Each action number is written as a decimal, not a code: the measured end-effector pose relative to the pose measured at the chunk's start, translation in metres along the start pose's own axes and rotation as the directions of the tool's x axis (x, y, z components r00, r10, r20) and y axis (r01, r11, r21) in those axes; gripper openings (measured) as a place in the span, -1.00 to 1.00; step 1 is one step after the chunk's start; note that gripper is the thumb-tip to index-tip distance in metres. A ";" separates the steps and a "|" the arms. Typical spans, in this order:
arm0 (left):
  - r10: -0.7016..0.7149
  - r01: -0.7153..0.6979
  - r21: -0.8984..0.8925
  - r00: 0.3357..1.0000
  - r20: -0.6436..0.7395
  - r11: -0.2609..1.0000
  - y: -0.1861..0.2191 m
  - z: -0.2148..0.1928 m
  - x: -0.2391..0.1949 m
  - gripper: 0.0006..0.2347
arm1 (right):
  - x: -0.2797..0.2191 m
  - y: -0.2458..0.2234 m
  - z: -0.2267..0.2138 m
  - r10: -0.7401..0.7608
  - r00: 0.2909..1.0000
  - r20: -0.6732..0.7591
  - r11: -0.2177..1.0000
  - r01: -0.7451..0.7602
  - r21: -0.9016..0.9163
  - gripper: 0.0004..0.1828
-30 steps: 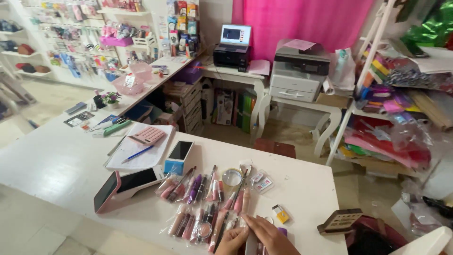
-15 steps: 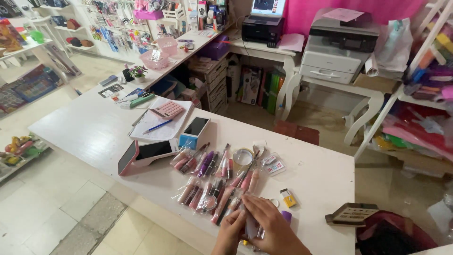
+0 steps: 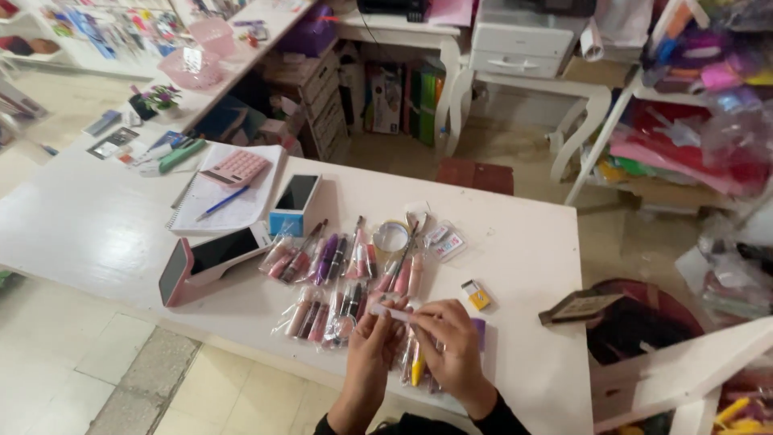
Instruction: Managing shop inventory and organizing cosmetic products and hair accessories on shelves.
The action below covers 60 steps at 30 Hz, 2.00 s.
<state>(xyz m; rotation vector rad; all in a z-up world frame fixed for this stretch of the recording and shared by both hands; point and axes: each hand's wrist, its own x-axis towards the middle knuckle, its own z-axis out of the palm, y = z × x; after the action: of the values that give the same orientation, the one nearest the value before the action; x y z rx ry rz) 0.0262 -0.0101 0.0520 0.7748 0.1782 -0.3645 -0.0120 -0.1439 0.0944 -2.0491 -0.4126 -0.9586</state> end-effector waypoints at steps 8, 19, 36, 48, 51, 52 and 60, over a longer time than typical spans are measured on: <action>0.048 -0.041 0.253 0.999 -0.020 0.967 0.021 0.005 0.019 -0.84 | -0.013 0.014 0.028 0.290 0.957 0.030 0.944 -0.281 -0.173 -0.89; 0.049 -0.501 0.850 0.865 0.500 0.164 0.003 0.026 0.202 -0.71 | -0.043 0.053 -0.019 0.881 0.405 -0.244 0.457 -0.860 0.225 -0.90; -0.111 -0.316 0.461 0.901 0.419 -0.829 -0.085 0.053 0.333 -0.79 | -0.089 0.080 -0.055 0.906 0.323 -0.273 0.412 -0.818 0.401 -0.84; -0.013 -0.368 0.501 0.815 0.579 -0.783 -0.073 0.058 0.301 -0.84 | -0.093 0.077 -0.078 0.903 0.346 -0.256 0.415 -0.857 0.305 -0.82; 0.023 -0.319 0.522 0.837 0.546 -0.791 -0.074 0.060 0.289 -0.57 | -0.099 0.070 -0.081 0.894 0.371 -0.251 0.438 -0.838 0.324 -0.82; 0.021 -0.318 0.522 0.839 0.543 -0.791 -0.077 0.058 0.288 -0.57 | -0.102 0.068 -0.083 0.896 0.368 -0.248 0.435 -0.840 0.325 -0.82; 0.106 -0.387 0.600 0.775 0.623 -0.700 -0.067 0.067 0.282 -0.64 | -0.110 0.050 -0.096 0.888 0.352 -0.296 0.438 -0.842 0.314 -0.85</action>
<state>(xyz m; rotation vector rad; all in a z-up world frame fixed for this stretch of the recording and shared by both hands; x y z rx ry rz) 0.2617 -0.1732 -0.0261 2.7961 -0.9414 0.3670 -0.1019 -0.2456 0.0208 -1.4978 0.8341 -0.6046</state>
